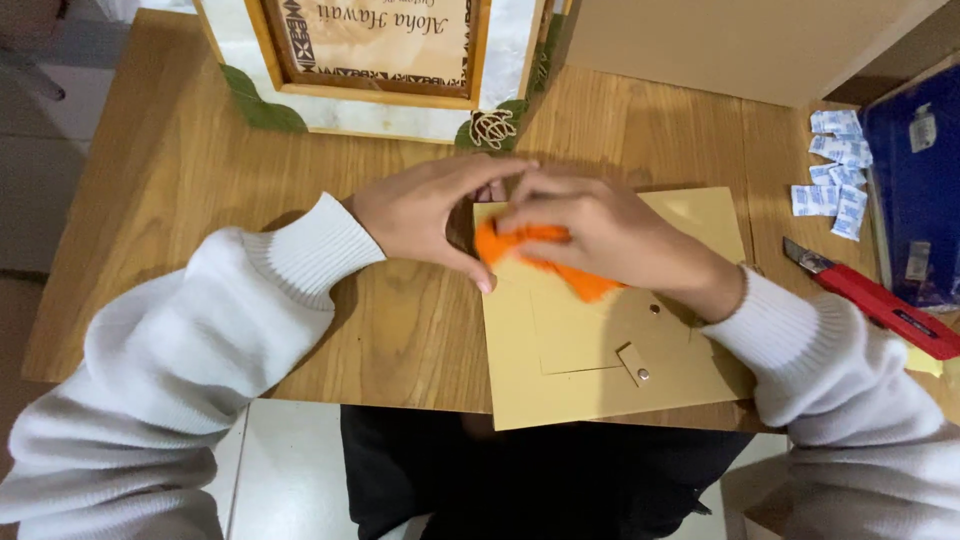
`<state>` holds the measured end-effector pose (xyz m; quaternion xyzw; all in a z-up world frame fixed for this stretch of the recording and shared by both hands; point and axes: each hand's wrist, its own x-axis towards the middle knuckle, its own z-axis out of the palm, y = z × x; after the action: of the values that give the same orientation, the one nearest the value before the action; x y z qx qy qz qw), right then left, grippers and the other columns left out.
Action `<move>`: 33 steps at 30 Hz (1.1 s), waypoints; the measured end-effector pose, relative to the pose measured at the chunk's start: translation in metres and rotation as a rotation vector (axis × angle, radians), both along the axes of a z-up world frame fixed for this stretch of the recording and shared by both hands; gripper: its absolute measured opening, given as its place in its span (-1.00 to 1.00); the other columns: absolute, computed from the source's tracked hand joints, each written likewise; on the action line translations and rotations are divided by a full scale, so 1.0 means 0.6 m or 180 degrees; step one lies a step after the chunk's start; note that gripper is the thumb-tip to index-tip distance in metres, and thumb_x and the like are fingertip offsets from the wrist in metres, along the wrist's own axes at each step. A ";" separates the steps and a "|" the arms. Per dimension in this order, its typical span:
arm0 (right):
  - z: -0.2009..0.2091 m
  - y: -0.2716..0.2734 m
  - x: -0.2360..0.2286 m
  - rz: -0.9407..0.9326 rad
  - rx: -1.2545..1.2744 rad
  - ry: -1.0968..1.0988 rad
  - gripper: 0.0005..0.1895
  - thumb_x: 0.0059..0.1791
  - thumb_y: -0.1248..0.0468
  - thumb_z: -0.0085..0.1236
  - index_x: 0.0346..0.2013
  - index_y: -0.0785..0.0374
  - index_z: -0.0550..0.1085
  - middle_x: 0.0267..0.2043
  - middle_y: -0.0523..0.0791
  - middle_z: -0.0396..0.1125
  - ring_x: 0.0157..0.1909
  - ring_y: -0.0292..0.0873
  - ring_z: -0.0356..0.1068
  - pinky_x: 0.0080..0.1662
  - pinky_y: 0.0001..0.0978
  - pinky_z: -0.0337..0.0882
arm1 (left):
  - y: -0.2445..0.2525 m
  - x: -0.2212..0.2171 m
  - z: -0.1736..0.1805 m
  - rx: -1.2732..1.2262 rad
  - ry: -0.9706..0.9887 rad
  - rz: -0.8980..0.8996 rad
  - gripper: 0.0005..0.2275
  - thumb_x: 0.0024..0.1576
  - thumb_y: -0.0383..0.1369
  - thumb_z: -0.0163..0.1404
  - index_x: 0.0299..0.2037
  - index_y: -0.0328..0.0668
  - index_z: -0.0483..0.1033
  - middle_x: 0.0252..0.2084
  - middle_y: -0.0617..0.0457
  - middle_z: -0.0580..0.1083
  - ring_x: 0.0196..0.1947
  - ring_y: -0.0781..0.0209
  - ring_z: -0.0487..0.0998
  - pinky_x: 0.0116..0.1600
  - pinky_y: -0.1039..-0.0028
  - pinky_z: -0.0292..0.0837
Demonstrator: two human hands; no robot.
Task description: The person wipes the front and back surfaces of a picture frame with an orange cloth and then picks up a clear plastic bag.
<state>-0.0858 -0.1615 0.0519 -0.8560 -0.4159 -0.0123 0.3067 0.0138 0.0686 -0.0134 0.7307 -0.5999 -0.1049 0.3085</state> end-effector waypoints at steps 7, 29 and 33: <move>-0.022 0.031 -0.031 -0.0717 -0.1180 -0.1033 -0.72 0.13 0.29 0.03 0.10 0.31 0.51 -0.12 -0.06 0.32 -0.11 -0.14 0.17 -0.02 -0.21 0.31 | -0.001 -0.010 0.023 -0.0186 0.0488 0.0070 0.27 -0.30 -0.04 0.53 0.52 0.03 -0.25 0.46 -0.31 0.26 0.31 -0.22 0.44 0.36 -0.06 0.29; 0.123 -0.020 -0.129 0.1145 -0.1174 0.0184 -0.72 0.04 0.41 0.05 0.03 0.10 0.43 -0.24 -0.20 0.40 -0.25 -0.13 0.37 -0.18 -0.27 0.36 | 0.004 -0.006 -0.001 -0.1108 -0.1867 -0.0270 -0.24 0.23 0.17 0.18 0.40 -0.28 0.25 -0.34 0.04 0.35 -0.39 0.16 0.31 -0.33 0.35 0.32; 0.118 -0.095 -0.059 -0.0966 -0.0845 0.0699 -0.80 0.02 0.30 0.12 -0.06 0.21 0.45 -0.24 -0.11 0.40 -0.35 -0.17 0.39 -0.25 -0.36 0.40 | -0.004 -0.023 0.031 -0.1537 -0.1968 -0.0303 -0.36 0.25 0.03 0.21 0.26 -0.41 0.30 -0.01 -0.18 0.54 -0.21 0.01 0.51 -0.07 0.24 0.53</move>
<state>-0.1212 -0.2186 0.1228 -0.9378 -0.2445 0.0898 0.2294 -0.0001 0.0659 0.0054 0.6056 -0.7052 0.2500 0.2710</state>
